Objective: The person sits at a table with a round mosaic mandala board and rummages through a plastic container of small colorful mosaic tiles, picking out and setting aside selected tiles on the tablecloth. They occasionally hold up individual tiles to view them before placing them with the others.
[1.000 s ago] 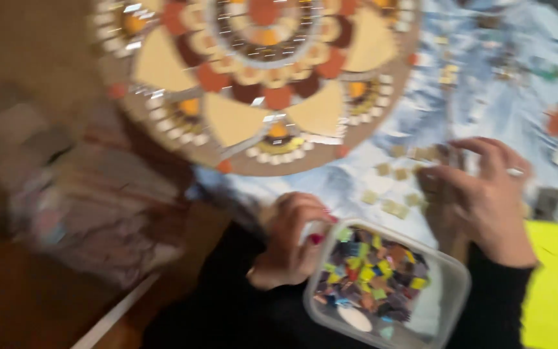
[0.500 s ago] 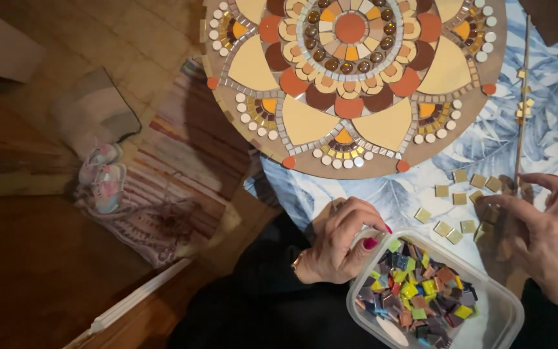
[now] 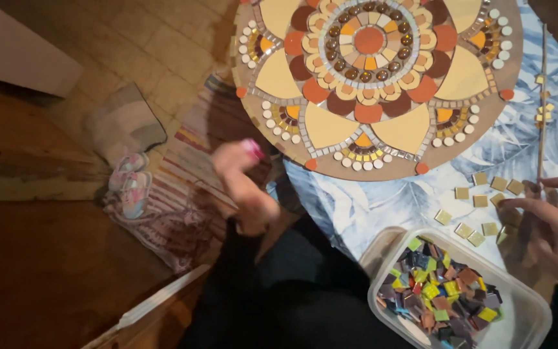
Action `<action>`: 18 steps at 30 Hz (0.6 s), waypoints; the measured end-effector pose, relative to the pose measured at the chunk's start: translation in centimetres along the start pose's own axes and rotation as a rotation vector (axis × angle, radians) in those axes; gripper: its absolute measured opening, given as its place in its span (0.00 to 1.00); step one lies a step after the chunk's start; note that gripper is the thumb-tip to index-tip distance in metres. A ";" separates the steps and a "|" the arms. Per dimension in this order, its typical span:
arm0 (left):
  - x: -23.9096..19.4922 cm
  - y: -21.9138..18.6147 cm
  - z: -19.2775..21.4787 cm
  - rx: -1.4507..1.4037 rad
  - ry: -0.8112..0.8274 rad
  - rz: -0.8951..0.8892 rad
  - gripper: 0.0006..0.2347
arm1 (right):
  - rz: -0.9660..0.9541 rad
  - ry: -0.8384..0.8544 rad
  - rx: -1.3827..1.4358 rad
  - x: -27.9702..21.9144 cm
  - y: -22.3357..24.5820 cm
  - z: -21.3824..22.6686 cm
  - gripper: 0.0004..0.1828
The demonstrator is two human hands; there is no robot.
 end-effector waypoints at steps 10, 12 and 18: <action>-2.4 1.0 1.6 0.346 0.279 0.172 0.28 | 0.017 -0.010 0.027 -0.4 -1.9 -1.7 0.26; -2.5 0.7 1.4 0.319 0.314 0.167 0.25 | 0.002 -0.018 0.038 -0.5 -1.8 -1.7 0.26; -4.7 0.0 0.8 0.240 0.420 -0.009 0.27 | 0.000 -0.034 0.033 -0.2 -0.1 -0.4 0.22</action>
Point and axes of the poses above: each hand's wrist, its own x-axis towards the middle knuckle, its own z-axis out of the back of the hand, y = z × x, the point moved 2 cm from there along x, towards the middle knuckle, and after that the axes turned 4 degrees about -y, right-handed, at the moved point
